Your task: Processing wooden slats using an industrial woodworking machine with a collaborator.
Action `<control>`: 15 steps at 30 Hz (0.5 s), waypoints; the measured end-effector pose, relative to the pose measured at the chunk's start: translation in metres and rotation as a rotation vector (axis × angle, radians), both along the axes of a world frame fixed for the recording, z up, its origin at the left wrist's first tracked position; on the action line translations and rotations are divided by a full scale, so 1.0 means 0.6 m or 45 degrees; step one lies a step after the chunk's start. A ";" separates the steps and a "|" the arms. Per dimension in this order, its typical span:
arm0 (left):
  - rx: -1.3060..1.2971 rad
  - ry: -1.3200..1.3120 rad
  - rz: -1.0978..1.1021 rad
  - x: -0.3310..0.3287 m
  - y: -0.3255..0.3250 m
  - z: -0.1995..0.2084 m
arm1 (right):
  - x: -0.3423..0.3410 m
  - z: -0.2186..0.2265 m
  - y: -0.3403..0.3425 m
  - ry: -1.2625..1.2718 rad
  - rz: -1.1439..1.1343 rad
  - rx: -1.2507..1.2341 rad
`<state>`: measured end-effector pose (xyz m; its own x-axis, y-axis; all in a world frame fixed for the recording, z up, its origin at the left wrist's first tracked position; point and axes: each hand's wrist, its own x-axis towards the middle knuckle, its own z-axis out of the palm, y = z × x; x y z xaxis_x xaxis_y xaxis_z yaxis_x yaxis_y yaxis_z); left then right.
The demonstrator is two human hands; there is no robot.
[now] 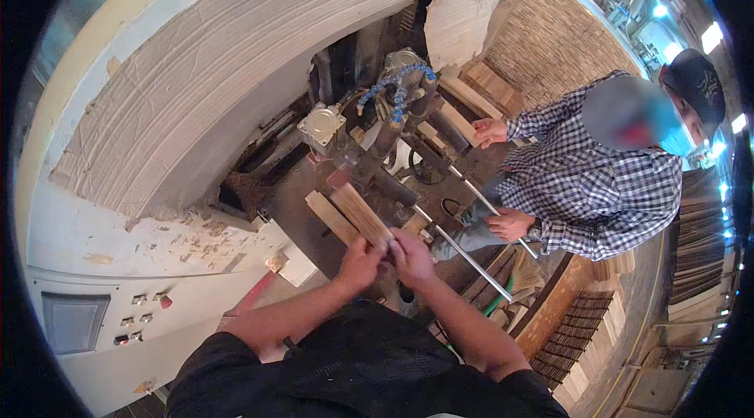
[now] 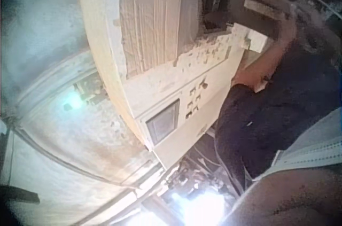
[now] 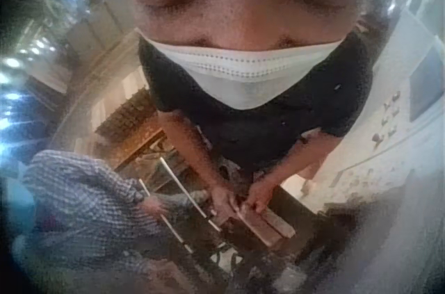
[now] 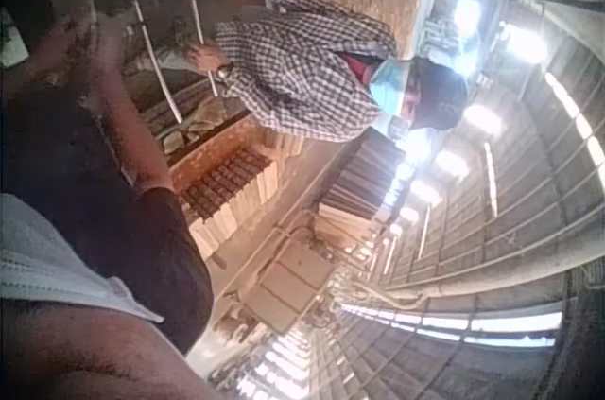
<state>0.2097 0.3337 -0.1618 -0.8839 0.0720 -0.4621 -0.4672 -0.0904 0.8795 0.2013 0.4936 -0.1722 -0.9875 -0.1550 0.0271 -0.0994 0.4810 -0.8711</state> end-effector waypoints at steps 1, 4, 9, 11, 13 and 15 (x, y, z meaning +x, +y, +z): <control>0.000 -0.004 0.002 -0.015 -0.011 -0.011 | -0.014 -0.016 -0.012 0.175 0.093 0.081; -0.026 0.028 0.317 -0.076 -0.083 -0.059 | -0.041 -0.063 -0.031 0.226 -0.020 0.154; 0.008 -0.009 0.482 -0.181 -0.182 -0.123 | -0.009 -0.042 -0.117 0.243 0.406 0.731; 0.045 -0.063 0.427 -0.227 -0.128 -0.098 | -0.008 -0.075 -0.096 0.175 0.268 0.716; -0.046 0.008 0.515 -0.243 -0.117 -0.126 | 0.019 -0.080 -0.089 0.130 0.178 0.667; -0.220 -0.003 0.582 -0.246 -0.065 -0.119 | 0.055 -0.066 -0.049 -0.054 0.180 0.575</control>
<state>0.0619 0.2946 -0.2333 -0.8062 -0.4012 -0.4348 -0.4154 -0.1394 0.8989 0.2345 0.4645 -0.2121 -0.9546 -0.2753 -0.1140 -0.1603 0.7969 -0.5824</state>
